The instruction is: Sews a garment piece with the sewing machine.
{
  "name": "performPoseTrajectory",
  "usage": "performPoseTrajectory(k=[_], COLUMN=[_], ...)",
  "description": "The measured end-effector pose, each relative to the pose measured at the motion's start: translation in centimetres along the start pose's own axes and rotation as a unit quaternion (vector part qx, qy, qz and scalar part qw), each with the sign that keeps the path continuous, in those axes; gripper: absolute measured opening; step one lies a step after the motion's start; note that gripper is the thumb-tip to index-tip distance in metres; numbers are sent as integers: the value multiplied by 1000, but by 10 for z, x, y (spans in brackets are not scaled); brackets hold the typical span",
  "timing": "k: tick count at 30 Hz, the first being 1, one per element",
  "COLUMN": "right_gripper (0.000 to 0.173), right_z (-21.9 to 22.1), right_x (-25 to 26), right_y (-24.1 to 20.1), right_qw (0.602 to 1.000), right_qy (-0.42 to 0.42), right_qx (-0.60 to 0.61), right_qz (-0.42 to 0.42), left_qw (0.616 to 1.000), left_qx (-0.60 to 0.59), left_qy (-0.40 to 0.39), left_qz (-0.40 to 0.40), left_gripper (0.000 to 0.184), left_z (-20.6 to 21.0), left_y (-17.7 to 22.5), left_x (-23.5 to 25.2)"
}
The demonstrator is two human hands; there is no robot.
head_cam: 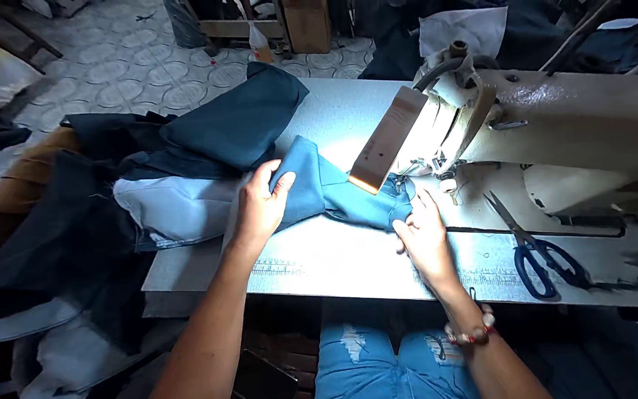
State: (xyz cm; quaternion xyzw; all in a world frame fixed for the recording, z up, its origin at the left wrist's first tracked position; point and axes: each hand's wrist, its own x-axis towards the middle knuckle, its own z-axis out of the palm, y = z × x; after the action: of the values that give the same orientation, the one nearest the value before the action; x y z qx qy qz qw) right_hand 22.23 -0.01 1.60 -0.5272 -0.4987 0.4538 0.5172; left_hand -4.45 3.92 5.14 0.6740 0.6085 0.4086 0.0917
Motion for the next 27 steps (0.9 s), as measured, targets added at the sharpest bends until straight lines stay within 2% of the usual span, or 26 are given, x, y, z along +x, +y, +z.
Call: performPoseTrajectory(k=[2,4,5,7,9,11,13,14,16,17,19,22,27], right_gripper=[68,63,62,59,59,56,50,48,50,52,56,62,50], right_z=[-9,-18,-21,-24,-22,-15,-8,-5,-2,-3,-8,-19,-27], right_x=[-24,-46,-53,-54,-49,-42,-37,-36,-37,-40,-45,-47,-33], right_y=[-3,-7,-6,-4,-11,-22,-25,-24,-22,-21,-20,-15,-24], right_qw=[999,1000,1000,999,999,989,978,975,974,975,984,994,983], right_qy=[-13,-13,0,24,20,3,-9,-9,-9,-8,-2,11,-37], right_qx=[-26,18,28,13,31,99,149,163,172,166,119,29,94], right_qz=[-18,-4,-14,-38,16,106,143,148,148,149,135,104,155], left_qw=[999,991,988,981,972,960,937,927,922,925,938,954,972], left_qx=[30,71,94,164,236,234,178,158,123,108,80,43,-24], left_qy=[0,-21,-32,-30,-2,20,-43,-100,-180,-189,-159,-131,-114], left_qz=[-44,-108,-120,-94,-3,150,297,325,320,311,299,266,204], left_gripper=[40,46,49,49,54,53,39,37,37,33,25,24,26], left_z=[-2,-3,-1,5,10,16,27,34,47,52,63,76,80], left_y=[0,5,8,18,27,31,27,25,22,21,27,43,48], left_x=[6,7,5,-1,-11,-20,-25,-28,-36,-41,-54,-72,-77])
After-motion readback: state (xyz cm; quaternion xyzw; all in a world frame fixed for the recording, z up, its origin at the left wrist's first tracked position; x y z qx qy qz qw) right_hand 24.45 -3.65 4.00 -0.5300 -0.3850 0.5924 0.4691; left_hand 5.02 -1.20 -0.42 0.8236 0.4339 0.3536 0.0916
